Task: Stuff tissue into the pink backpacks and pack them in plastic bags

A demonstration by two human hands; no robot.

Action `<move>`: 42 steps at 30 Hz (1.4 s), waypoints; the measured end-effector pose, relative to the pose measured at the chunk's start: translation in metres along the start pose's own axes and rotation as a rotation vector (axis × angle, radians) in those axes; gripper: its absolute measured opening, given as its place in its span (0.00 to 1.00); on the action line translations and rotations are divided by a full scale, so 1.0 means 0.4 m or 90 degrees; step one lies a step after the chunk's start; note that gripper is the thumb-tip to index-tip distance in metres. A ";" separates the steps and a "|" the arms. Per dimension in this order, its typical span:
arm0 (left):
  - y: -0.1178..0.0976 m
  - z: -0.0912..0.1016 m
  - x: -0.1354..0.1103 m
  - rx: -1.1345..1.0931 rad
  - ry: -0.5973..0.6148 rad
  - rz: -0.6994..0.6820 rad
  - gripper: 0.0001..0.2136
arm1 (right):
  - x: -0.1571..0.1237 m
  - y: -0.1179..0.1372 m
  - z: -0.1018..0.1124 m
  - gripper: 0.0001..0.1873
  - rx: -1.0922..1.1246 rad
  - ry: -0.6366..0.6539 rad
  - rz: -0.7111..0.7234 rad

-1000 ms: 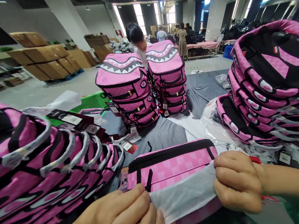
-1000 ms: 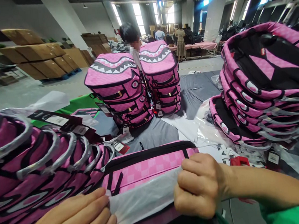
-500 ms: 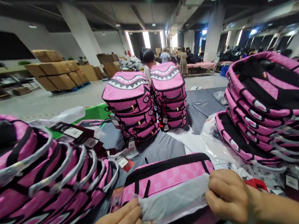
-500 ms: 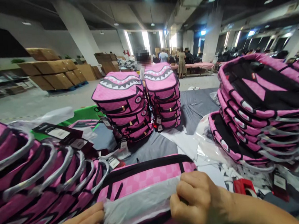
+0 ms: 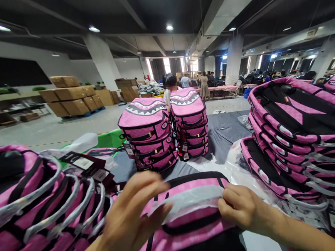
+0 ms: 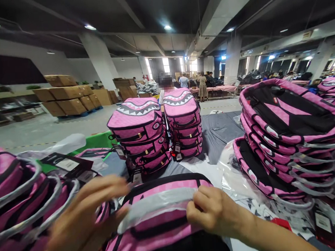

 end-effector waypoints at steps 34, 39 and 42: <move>-0.030 -0.064 0.087 -0.164 0.462 0.316 0.33 | 0.123 -0.102 -0.137 0.12 -0.070 -0.075 0.068; -0.020 -0.104 0.137 -0.674 0.715 0.680 0.34 | 0.103 -0.107 -0.114 0.14 -0.018 -0.145 0.128; -0.063 -0.162 0.116 -0.851 0.879 0.722 0.37 | 0.086 -0.098 -0.088 0.14 -0.025 -0.168 0.125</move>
Point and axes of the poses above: each hand's wrist, its own x-axis towards the middle knuckle, its own z-axis out of the back of the hand, y = z × x, the point moved 2 cm from there along x, towards the middle knuckle, and after that the axes turned 15 degrees about z, right-handed, at the moved point
